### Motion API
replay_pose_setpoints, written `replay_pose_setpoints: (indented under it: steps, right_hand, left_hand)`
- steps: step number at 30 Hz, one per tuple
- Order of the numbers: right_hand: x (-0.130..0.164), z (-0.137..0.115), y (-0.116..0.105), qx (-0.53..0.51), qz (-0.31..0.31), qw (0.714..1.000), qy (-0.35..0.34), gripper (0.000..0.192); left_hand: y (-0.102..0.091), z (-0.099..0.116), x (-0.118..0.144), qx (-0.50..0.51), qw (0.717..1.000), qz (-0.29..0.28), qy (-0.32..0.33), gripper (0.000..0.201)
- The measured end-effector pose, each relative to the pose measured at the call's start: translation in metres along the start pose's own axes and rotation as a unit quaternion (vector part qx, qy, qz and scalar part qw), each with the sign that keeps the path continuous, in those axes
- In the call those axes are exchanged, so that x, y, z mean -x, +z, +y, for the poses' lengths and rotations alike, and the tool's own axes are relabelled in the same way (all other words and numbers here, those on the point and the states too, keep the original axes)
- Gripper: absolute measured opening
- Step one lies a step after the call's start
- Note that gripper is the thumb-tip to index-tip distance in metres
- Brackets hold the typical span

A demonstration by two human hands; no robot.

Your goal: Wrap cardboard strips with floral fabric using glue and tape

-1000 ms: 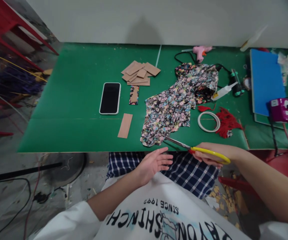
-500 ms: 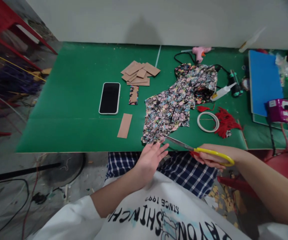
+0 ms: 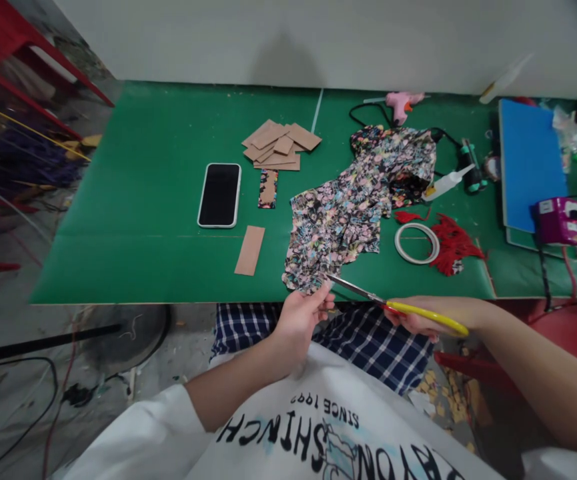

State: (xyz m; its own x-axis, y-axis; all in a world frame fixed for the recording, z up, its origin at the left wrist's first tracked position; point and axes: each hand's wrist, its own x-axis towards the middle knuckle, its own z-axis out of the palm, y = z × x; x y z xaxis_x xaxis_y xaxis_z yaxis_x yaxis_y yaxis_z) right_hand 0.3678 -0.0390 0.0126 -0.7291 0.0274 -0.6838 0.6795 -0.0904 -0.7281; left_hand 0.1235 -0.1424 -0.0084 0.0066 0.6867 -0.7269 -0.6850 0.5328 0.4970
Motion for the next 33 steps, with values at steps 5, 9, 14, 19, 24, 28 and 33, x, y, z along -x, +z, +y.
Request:
replay_pose_setpoints:
  steps: [5,9,14,19,24,28,33]
  right_hand:
    - [-0.003,-0.004,-0.002,0.021,-0.015,1.000,0.016,0.039]
    - [-0.007,-0.014,-0.004,0.026,-0.014,0.999,0.033,0.039]
    - [-0.010,-0.018,-0.007,0.001,-0.015,0.998,0.057,0.039]
    - [-0.011,-0.027,-0.007,0.003,-0.022,0.996,0.084,0.047]
    - [-0.011,-0.035,-0.007,0.025,-0.016,0.998,0.064,0.060]
    - [-0.011,-0.035,-0.007,0.011,-0.022,0.997,0.069,0.061]
    - [-0.010,-0.035,-0.007,0.014,-0.015,0.997,0.080,0.058]
  left_hand:
    - [0.000,-0.001,0.001,-0.017,1.000,-0.010,-0.023,0.034]
    - [-0.001,0.000,0.002,-0.034,0.999,-0.008,-0.027,0.035]
    - [-0.004,-0.003,0.000,-0.047,0.998,-0.015,-0.025,0.036]
    - [-0.006,-0.008,-0.001,-0.047,0.998,-0.019,-0.025,0.037]
    - [-0.006,-0.008,-0.002,-0.046,0.999,-0.014,-0.024,0.039]
    - [-0.006,-0.009,-0.002,-0.051,0.998,-0.011,-0.024,0.040]
    - [-0.006,-0.010,-0.002,-0.056,0.998,-0.008,-0.029,0.041]
